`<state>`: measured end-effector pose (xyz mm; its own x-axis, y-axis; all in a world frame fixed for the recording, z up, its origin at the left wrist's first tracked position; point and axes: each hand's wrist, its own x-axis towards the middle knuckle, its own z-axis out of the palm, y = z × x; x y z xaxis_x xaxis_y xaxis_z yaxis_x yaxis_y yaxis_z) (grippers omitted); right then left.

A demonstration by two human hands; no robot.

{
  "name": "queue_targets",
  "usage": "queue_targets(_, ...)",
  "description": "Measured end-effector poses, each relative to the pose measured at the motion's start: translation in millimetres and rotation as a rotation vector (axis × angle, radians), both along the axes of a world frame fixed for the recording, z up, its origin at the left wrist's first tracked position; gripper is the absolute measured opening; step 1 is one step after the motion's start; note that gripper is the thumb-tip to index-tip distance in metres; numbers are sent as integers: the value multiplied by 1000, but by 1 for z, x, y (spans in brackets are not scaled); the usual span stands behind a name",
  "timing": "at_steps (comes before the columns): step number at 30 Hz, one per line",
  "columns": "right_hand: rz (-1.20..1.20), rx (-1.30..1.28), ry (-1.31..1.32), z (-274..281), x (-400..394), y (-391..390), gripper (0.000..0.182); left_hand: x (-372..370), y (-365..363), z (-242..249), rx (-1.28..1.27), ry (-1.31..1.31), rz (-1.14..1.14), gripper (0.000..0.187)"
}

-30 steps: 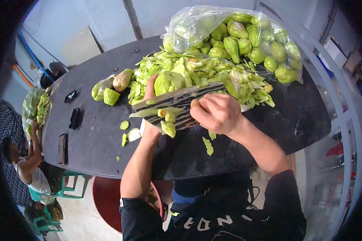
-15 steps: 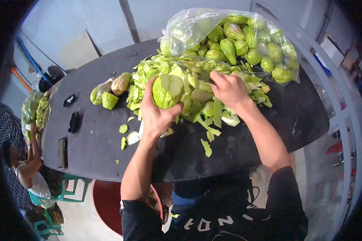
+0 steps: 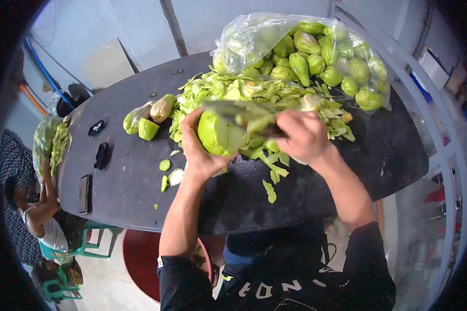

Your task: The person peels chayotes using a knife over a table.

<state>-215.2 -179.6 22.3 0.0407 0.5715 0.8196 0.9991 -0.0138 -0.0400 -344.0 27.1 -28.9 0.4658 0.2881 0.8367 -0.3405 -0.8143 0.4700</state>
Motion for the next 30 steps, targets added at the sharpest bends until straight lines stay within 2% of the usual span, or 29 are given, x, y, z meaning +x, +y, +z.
queue_targets(2, 92, 96, -163, 12, -18, 0, 21, 0, 2, -3, 70, -31, 44, 98)
queue_targets(4, 120, 62, -162, 11, -26, 0, 17, -2, 2, 4, 79, -54, -25, 94)
queue_targets(5, 150, 114, -186, 10, -28, 3, 14, -2, 7, 4, -16, 7, -110, 92)
queue_targets(8, 129, 80, -218, 10, -29, 1, 13, -2, 11, 6, -80, 32, -251, 84)
queue_targets(14, 126, 101, -247, 6, -30, 3, 10, 1, 11, 7, -104, 63, -156, 72)
queue_targets(18, 123, 74, -231, 8, -33, 0, 9, 0, 4, 9, -128, -49, -194, 65)
queue_targets(21, 91, 102, -242, 7, -35, 2, 10, -3, 9, 11, -112, -9, -165, 72)
queue_targets(24, 103, 80, -156, 5, -24, 6, 12, -10, 15, 11, 136, 3, -119, 95)
queue_targets(26, 103, 27, -102, 9, -18, 2, 17, -10, 12, 17, 295, -79, 70, 94)
queue_targets(30, 89, -7, 1, 8, -16, 1, 20, -20, 10, 15, 307, -73, 106, 93)
